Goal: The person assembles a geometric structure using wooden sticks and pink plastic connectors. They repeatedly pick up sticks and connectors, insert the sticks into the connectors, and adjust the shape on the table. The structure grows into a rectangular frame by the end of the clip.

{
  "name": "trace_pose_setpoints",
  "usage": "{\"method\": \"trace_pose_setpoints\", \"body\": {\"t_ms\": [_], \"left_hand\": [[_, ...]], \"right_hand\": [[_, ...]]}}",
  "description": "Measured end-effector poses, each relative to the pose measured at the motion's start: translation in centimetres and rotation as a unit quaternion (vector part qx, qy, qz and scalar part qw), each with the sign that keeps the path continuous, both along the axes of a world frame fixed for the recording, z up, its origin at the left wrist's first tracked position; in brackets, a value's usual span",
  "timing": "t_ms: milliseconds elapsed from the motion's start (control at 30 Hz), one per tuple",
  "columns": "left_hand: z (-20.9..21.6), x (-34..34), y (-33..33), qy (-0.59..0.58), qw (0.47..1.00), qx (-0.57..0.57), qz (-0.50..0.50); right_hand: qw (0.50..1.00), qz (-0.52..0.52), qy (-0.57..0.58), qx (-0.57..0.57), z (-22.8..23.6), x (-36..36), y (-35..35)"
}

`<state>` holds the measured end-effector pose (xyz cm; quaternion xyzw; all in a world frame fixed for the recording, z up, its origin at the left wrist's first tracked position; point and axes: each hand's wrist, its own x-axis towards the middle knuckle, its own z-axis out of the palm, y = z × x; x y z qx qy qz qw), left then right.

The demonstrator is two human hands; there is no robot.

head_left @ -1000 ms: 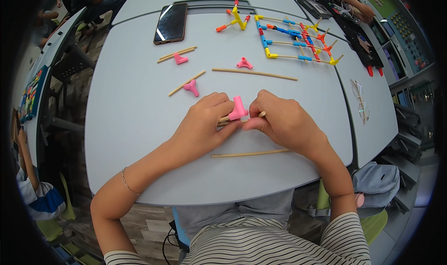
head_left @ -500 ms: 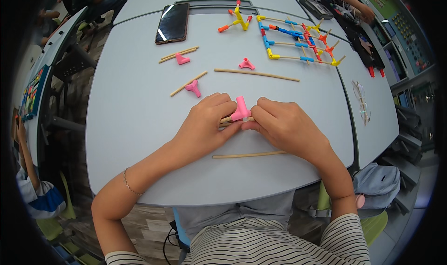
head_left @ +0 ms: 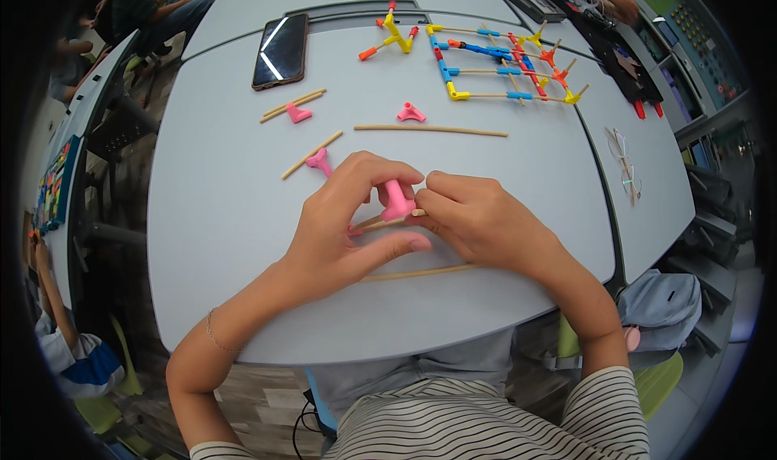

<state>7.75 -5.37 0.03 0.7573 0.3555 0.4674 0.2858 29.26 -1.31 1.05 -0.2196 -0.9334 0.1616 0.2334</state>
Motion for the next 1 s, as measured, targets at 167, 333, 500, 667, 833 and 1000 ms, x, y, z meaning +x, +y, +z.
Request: {"method": "trace_pose_setpoints", "body": {"t_ms": [167, 333, 500, 667, 833, 1000], "left_hand": [[-0.8, 0.4, -0.5, -0.093, 0.994, -0.050, -0.027], [-2.0, 0.4, -0.4, -0.111, 0.993, 0.012, -0.043], [-2.4, 0.1, -0.5, -0.096, 0.993, 0.039, -0.054], [-2.6, 0.2, -0.8, -0.110, 0.992, 0.036, -0.043], [-3.0, 0.2, -0.9, -0.118, 0.991, 0.042, -0.040], [-3.1, 0.2, -0.9, -0.122, 0.990, 0.050, -0.043]], "right_hand": [[1.000, 0.005, 0.007, 0.008, -0.1, -0.1, 0.0], [1.000, 0.006, 0.020, -0.001, -0.4, -0.2, 0.0], [1.000, 0.004, 0.010, -0.007, -0.4, -0.3, -0.1], [1.000, 0.011, -0.004, -0.007, -0.3, -0.3, -0.2], [1.000, 0.010, -0.021, -0.001, -0.4, -0.3, -0.5], [0.999, 0.005, -0.032, 0.008, -0.4, -0.4, -0.6]]}}
